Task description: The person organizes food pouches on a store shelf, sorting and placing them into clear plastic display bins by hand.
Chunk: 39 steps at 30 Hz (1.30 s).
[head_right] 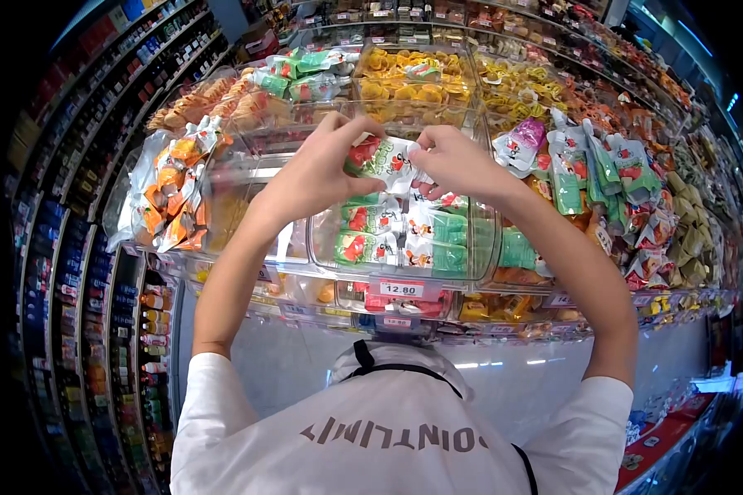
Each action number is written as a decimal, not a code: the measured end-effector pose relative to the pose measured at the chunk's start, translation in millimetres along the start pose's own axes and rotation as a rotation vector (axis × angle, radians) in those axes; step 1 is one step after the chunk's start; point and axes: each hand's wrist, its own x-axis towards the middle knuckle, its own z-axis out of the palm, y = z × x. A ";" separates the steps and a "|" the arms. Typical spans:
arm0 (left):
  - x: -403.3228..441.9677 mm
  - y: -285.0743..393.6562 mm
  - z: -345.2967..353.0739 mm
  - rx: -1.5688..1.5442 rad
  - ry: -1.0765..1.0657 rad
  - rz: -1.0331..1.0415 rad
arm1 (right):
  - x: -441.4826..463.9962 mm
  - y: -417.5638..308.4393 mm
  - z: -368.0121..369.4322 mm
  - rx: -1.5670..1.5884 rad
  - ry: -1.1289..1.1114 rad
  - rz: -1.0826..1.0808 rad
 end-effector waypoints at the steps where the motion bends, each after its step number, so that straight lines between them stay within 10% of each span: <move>1: 2.9 2.3 2.1 0.057 -0.062 0.012 | 7.5 4.0 3.2 -0.059 -0.007 0.032; 16: 19.3 -41.0 61.9 0.864 -0.304 0.213 | 76.8 44.6 42.4 -0.623 -0.236 0.056; 27: 28.3 -27.7 62.5 0.817 -0.486 0.221 | -1.4 -11.5 -46.0 -0.585 -0.033 -0.403; 33: 37.5 -9.4 53.2 0.799 -0.574 0.162 | -102.5 -17.7 -95.9 -0.708 0.056 -0.197; 39: 43.1 64.6 59.4 0.477 -0.165 0.603 | -158.0 35.5 -92.2 -0.957 0.092 -0.194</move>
